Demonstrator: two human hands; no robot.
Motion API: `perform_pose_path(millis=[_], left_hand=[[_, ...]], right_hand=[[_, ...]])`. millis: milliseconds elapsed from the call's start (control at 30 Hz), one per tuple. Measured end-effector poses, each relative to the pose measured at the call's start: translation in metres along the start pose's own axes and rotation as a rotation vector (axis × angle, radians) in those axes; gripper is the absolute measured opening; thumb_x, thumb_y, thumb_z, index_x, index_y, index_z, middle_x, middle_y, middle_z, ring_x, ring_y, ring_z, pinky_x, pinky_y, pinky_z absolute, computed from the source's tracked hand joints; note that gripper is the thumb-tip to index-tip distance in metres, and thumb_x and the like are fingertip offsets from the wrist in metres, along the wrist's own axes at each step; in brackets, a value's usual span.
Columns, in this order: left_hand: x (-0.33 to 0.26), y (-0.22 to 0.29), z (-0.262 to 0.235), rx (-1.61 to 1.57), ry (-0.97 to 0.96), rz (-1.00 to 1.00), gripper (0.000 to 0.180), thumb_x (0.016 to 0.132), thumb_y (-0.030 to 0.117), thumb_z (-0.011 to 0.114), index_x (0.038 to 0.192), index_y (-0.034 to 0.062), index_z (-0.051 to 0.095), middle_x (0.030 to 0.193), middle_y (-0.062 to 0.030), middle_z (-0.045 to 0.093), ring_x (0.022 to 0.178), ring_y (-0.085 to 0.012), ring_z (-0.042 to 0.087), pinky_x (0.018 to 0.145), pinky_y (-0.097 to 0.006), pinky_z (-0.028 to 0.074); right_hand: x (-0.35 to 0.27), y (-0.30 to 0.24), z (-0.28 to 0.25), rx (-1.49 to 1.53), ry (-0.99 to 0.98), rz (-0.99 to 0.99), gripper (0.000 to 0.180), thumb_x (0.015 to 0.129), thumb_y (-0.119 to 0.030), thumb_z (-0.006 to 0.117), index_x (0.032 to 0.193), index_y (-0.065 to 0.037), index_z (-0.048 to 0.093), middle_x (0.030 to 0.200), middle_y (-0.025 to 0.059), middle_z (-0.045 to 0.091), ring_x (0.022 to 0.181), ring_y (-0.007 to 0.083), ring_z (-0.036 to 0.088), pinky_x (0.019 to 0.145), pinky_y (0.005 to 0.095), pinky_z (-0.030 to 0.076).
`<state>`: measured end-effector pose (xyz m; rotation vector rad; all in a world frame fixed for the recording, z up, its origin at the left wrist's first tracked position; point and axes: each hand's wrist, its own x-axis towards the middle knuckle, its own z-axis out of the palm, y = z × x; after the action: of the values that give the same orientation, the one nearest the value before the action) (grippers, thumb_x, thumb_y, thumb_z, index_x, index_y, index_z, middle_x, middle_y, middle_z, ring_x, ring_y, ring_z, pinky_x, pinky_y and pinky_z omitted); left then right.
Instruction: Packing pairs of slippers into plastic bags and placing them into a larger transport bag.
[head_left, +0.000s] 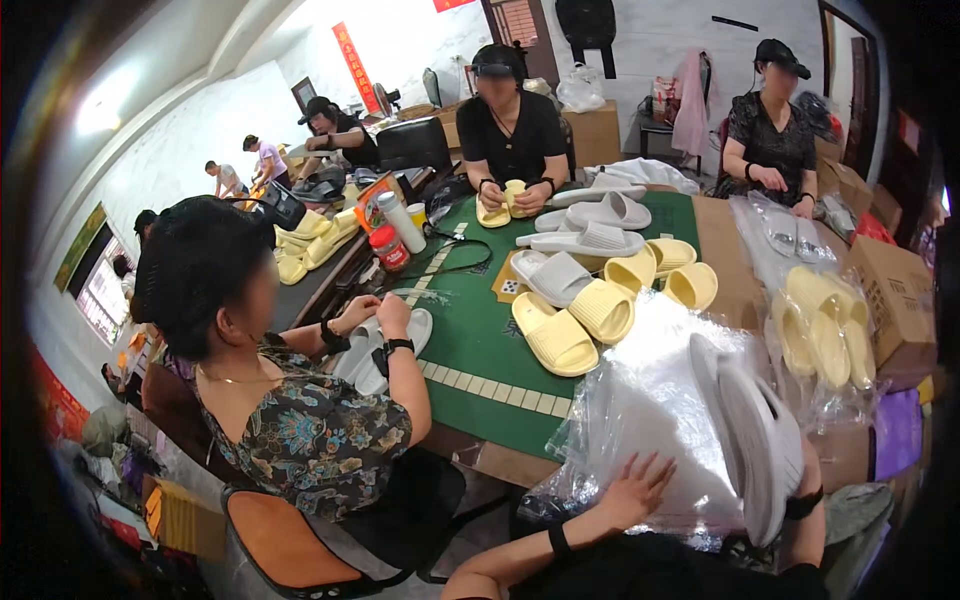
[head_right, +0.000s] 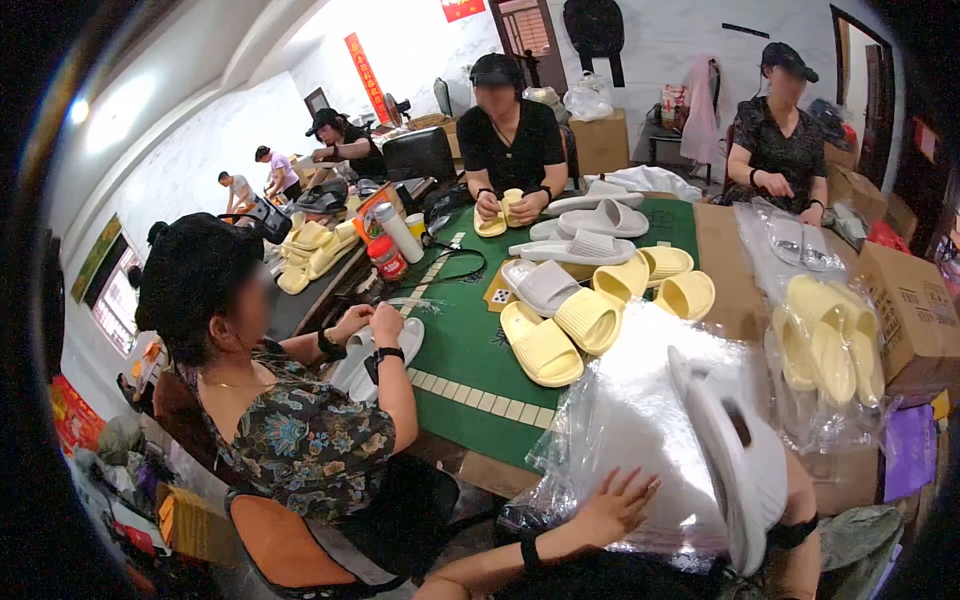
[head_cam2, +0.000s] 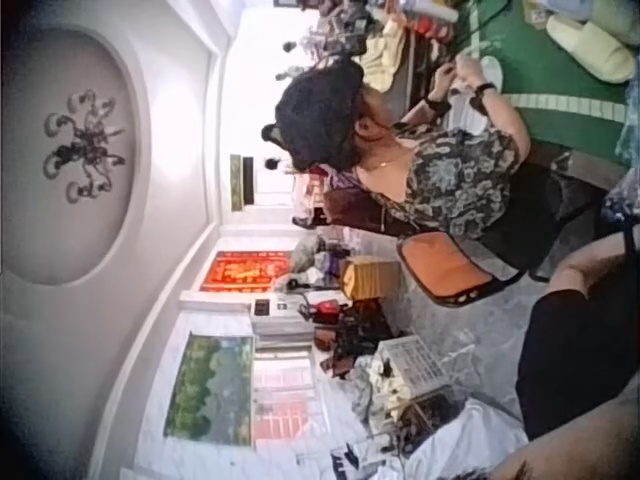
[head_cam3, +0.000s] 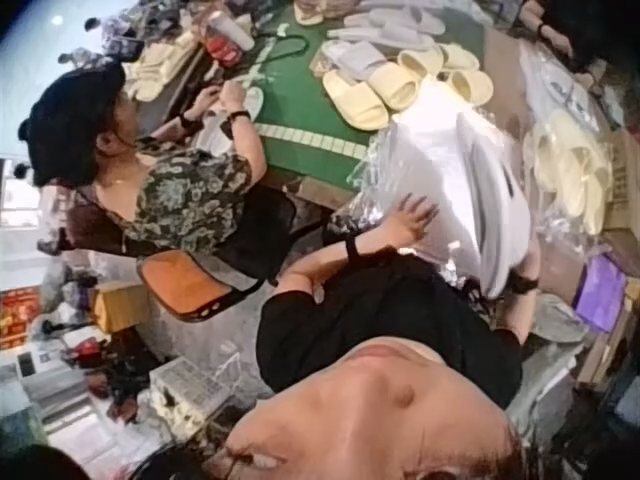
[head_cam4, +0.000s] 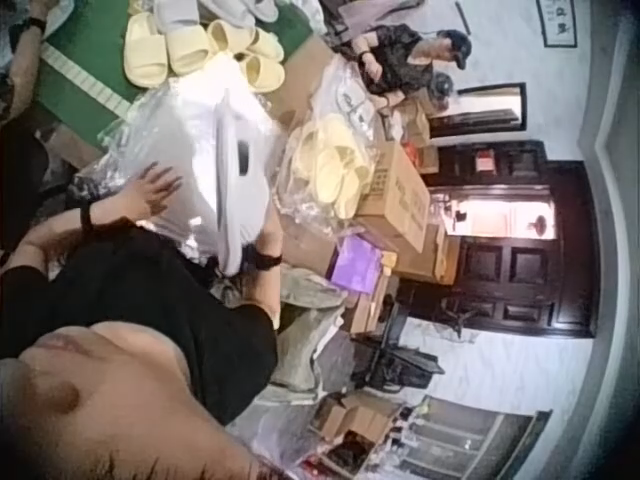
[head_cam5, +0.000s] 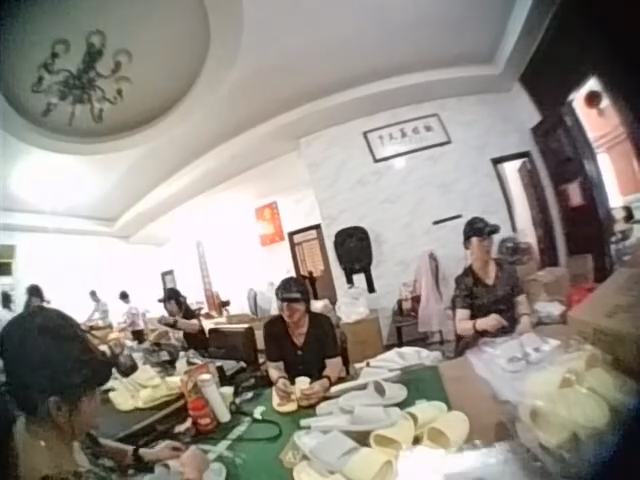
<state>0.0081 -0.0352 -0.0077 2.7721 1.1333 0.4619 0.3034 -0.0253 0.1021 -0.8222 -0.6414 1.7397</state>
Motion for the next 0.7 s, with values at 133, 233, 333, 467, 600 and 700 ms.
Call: perform_pose_path(millis=[133,233,333,467,600,700], left_hand=[[0.023,-0.003,-0.021,0.099,-0.051,-0.045,0.052,0.082,0.019,0.052,0.13,0.0081,0.038,0.137,-0.0074,0.035,0.127,-0.0288,0.028,0.102,-0.049,0.021],[0.032,-0.016,-0.031,-0.082,0.19,-0.017,0.049,0.08,0.014,0.047,0.129,0.0103,0.041,0.128,-0.0118,0.044,0.115,-0.0325,0.043,0.096,-0.049,0.031],[0.031,-0.028,-0.034,-0.104,0.216,-0.015,0.05,0.08,0.016,0.047,0.13,0.0112,0.042,0.12,-0.012,0.053,0.108,-0.0321,0.05,0.093,-0.043,0.036],[0.04,-0.031,-0.034,-0.584,0.411,-0.195,0.045,0.082,0.006,0.049,0.127,0.0082,0.044,0.109,-0.0182,0.058,0.101,-0.0361,0.054,0.088,-0.039,0.042],[0.045,-0.029,-0.028,-0.675,0.459,-0.388,0.031,0.087,0.012,0.049,0.117,0.0047,0.055,0.109,-0.0172,0.058,0.104,-0.0342,0.052,0.089,-0.038,0.041],[0.047,-0.023,-0.036,-0.737,0.507,-0.39,0.028,0.087,0.009,0.05,0.113,0.0034,0.057,0.11,-0.0164,0.058,0.105,-0.0336,0.052,0.09,-0.038,0.041]], right_hand=[[-0.023,0.006,-0.012,-0.237,-0.362,0.09,0.045,0.084,-0.012,0.057,0.122,0.006,0.042,0.12,0.0116,0.052,0.103,0.0199,0.051,0.087,0.033,0.043],[-0.027,0.011,-0.014,-0.464,-0.72,0.206,0.045,0.084,-0.01,0.056,0.123,0.007,0.041,0.12,0.0108,0.051,0.102,0.0174,0.05,0.087,0.0313,0.042],[-0.029,0.018,-0.019,-0.669,-1.068,0.345,0.046,0.084,-0.007,0.055,0.124,0.007,0.04,0.121,0.01,0.051,0.102,0.0149,0.049,0.087,0.0297,0.041],[-0.041,0.02,-0.004,-0.673,-0.783,0.372,0.044,0.083,-0.017,0.063,0.116,0.008,0.048,0.117,0.0109,0.054,0.101,0.0164,0.049,0.087,0.0316,0.04],[-0.047,0.016,0.01,-0.666,-0.625,0.379,0.03,0.081,-0.003,0.057,0.11,0.006,0.055,0.108,0.008,0.059,0.098,0.0124,0.05,0.084,0.028,0.042],[-0.056,0.013,0.017,-0.646,-0.508,0.384,0.03,0.08,0.0,0.054,0.109,0.005,0.056,0.107,0.0067,0.059,0.096,0.0115,0.051,0.082,0.0268,0.043]])
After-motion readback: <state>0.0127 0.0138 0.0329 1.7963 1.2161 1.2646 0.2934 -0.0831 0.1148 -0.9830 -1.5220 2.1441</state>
